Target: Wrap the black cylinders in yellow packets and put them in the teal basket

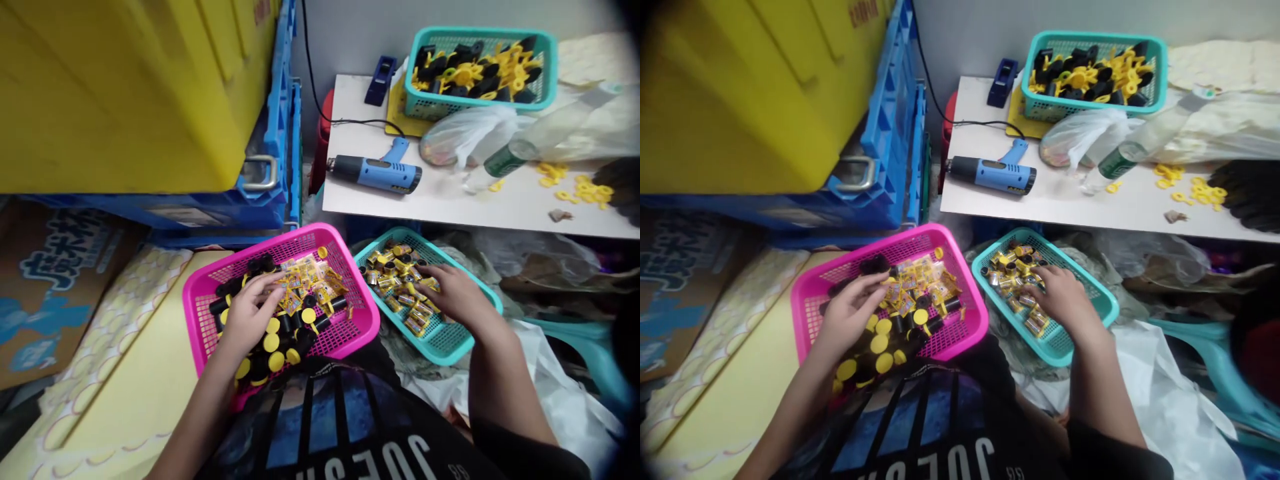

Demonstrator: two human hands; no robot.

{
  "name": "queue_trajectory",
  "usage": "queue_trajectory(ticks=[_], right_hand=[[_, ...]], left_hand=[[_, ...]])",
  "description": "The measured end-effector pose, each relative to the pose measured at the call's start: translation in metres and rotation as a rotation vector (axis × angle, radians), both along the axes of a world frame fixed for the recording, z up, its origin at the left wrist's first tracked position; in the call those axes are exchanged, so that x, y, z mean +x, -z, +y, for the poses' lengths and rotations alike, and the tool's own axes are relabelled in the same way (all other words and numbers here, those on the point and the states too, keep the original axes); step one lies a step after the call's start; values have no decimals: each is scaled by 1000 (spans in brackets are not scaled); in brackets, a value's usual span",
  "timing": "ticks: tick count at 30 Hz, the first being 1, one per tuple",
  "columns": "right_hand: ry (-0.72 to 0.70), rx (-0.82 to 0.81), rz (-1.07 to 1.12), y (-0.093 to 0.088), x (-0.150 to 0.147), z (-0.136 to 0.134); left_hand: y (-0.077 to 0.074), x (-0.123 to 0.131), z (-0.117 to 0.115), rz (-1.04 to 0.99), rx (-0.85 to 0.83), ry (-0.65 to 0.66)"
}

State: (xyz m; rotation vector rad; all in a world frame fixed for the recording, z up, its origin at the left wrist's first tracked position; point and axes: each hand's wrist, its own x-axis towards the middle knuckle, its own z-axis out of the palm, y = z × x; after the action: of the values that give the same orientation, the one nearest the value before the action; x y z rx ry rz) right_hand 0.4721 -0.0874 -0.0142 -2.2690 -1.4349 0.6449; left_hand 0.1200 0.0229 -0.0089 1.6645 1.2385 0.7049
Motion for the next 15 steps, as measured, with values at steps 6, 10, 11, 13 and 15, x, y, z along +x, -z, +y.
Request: queue_trajectory(ticks=[6,10,11,13,15], right_hand=[[-632,132,31,11,-113,71],[-686,-64,-177,37,-157,121],[-662,-88,-194,43,-161,130],[-633,-106,-203,53,-165,141],[-616,-118,-206,59,-165,147]], left_hand=[[19,0,10,289,140,211],[25,9,7,547,274,493],[26,9,5,598,270,533],[29,9,3,678,249,571],[31,7,1,714,240,576]])
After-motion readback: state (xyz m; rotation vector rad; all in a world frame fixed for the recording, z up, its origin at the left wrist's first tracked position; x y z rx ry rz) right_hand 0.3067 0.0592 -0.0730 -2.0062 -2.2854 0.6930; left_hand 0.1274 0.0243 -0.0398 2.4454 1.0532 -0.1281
